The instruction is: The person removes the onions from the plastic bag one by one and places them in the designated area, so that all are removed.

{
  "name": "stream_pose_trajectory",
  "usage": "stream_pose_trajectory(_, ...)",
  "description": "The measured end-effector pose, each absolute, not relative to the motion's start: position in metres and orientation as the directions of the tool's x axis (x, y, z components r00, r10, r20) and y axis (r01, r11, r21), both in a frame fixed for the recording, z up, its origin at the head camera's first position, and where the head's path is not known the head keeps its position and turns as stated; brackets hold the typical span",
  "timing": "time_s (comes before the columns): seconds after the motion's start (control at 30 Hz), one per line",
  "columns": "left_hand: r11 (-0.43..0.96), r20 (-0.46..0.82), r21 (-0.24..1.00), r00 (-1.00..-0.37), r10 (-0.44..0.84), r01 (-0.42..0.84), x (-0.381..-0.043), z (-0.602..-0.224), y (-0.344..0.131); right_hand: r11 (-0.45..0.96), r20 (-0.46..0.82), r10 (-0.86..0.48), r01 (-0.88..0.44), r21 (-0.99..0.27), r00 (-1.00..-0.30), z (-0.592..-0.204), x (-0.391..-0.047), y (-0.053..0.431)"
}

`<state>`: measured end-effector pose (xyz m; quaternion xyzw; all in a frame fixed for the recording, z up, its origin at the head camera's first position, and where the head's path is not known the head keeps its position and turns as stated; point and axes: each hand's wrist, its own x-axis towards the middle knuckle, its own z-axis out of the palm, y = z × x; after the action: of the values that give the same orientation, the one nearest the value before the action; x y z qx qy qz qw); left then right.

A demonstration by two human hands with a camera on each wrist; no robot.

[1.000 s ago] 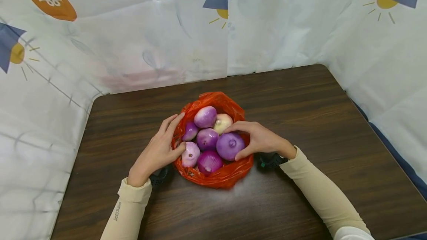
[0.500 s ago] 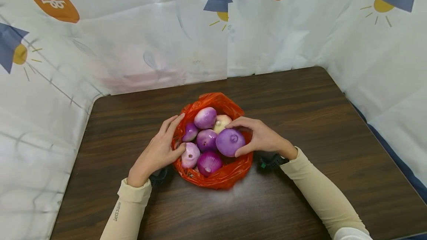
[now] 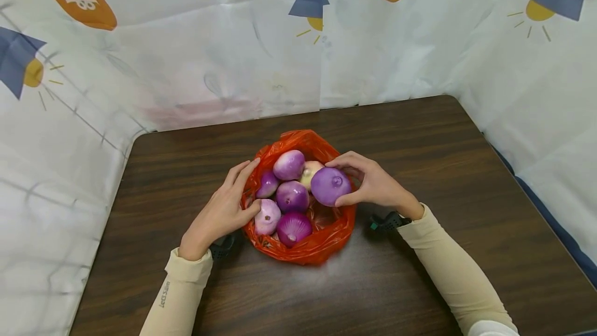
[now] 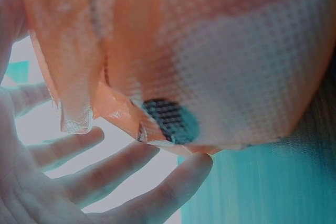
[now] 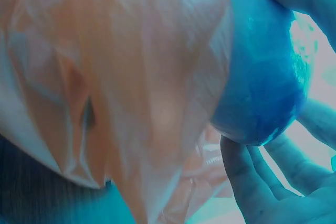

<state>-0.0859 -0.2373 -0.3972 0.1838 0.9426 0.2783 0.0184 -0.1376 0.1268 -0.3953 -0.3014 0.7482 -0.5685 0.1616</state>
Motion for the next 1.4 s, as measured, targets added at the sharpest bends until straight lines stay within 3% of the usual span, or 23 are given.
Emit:
stream_pose_trajectory(0.73,0.780,0.077,0.520,-0.929,0.363,0.348,-0.085,-0.397,-0.236,0.237,0.151,-0.445,-0.279,-0.930,-0.882,-0.395,-0.155,0.164)
stream_pose_trajectory(1.4,0.779,0.087,0.515,-0.926,0.367,0.357,-0.084,-0.397,-0.236,0.311,0.073,-0.292,-0.167,-0.936,-0.954,-0.410,-0.174,0.188)
